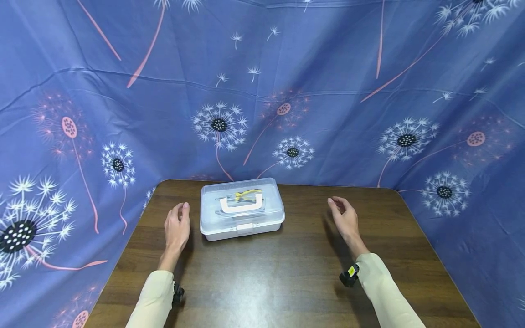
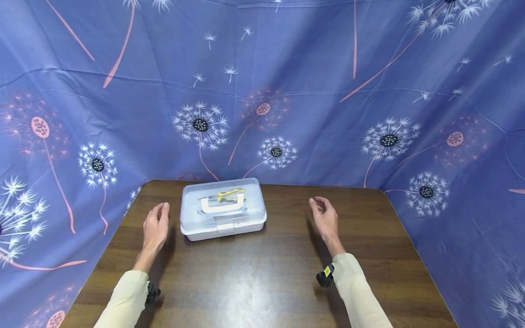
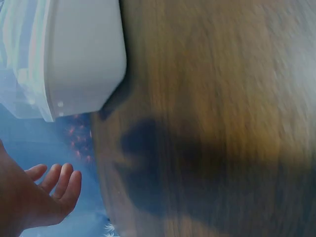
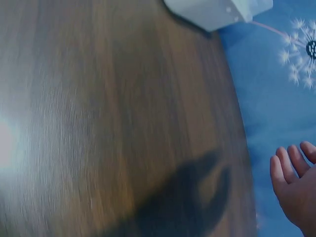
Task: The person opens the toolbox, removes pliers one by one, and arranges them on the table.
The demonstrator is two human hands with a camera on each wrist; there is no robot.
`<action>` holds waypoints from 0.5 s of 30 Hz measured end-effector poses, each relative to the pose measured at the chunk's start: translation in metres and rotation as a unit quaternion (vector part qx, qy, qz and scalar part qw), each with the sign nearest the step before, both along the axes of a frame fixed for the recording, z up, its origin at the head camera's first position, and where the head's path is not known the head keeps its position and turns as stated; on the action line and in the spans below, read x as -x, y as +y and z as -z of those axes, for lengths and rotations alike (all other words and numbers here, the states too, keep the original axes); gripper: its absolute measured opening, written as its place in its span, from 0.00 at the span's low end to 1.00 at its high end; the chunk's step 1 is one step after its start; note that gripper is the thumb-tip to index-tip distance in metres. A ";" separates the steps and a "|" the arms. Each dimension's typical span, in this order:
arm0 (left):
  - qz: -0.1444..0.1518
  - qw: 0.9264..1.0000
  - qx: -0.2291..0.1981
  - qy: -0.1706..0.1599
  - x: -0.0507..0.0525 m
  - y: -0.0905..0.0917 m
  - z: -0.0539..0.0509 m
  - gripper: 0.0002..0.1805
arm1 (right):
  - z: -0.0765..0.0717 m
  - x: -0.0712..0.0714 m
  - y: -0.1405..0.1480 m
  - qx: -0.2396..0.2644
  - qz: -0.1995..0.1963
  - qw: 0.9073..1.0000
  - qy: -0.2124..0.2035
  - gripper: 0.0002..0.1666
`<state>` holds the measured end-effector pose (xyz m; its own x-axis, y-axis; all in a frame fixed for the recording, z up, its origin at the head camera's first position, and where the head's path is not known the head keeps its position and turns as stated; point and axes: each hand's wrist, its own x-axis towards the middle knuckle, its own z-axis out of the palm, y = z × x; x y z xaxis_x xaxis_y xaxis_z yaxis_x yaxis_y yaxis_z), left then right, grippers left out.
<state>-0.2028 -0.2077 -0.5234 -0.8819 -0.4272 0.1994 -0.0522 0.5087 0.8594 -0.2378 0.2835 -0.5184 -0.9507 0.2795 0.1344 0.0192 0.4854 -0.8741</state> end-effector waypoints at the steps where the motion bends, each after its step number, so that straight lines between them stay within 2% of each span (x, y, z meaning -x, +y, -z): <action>1: 0.001 1.000 -0.008 0.000 0.001 0.001 0.000 0.31 | 0.000 0.001 -0.004 0.017 -0.006 1.000 -0.002 0.33; 7: 0.013 0.998 -0.057 -0.038 0.004 0.009 -0.003 0.35 | 0.000 0.009 -0.029 0.106 -0.046 0.993 -0.010 0.34; 15: 0.055 0.989 -0.103 -0.094 0.008 0.017 -0.005 0.43 | 0.003 0.014 -0.052 0.147 -0.072 0.986 -0.031 0.36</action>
